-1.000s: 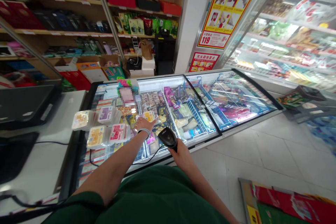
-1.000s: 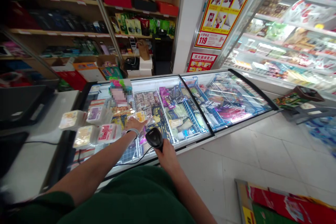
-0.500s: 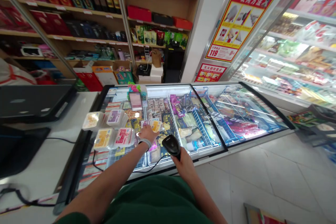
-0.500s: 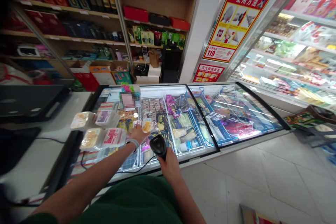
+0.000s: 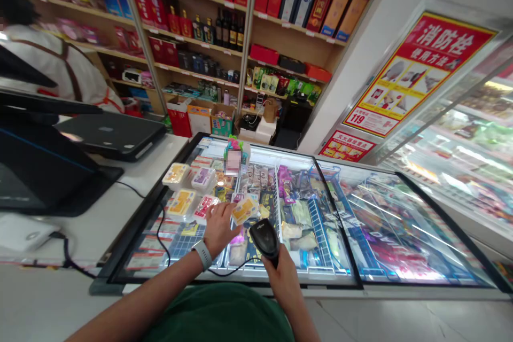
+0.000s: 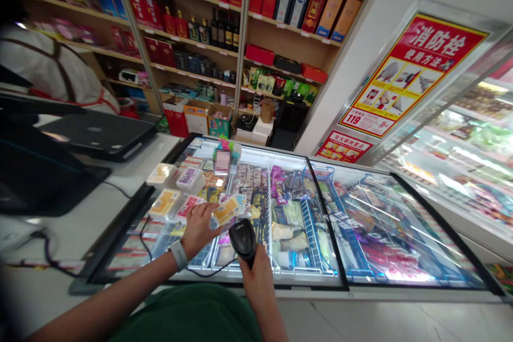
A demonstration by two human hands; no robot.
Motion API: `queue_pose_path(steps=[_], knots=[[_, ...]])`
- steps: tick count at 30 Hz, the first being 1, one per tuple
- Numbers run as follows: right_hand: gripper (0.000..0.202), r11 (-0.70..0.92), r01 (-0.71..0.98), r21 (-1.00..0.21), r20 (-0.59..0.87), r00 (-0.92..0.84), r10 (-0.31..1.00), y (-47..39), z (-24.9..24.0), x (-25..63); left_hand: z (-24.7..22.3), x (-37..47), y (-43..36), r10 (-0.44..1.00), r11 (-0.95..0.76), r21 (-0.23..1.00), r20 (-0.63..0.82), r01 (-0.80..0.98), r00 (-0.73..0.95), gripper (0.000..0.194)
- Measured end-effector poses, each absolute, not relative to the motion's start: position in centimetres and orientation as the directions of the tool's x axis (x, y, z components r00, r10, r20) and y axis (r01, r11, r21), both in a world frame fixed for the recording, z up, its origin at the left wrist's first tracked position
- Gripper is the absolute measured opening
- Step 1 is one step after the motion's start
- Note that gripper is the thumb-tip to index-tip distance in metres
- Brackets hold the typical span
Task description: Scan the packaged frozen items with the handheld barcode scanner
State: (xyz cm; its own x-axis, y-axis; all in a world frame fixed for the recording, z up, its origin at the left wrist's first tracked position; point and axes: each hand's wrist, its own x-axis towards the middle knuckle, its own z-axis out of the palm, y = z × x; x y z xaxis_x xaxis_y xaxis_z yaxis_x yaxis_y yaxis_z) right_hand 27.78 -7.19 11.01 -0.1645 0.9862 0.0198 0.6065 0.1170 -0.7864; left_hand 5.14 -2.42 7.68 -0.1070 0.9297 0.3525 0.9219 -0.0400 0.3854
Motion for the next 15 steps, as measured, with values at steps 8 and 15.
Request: queue_pose_path(steps=[8,15], knots=[[0.022,0.234,0.604,-0.762,0.052,-0.303,0.951,-7.7,13.4,26.0,9.1,1.7,-5.3,0.847,-0.017,0.365,0.5,0.931,-0.181,0.052],[0.021,0.27,0.607,-0.747,0.018,-0.388,0.922,-8.0,14.6,24.8,9.1,0.8,-6.6,0.836,0.001,0.383,0.507,0.924,-0.211,0.05]])
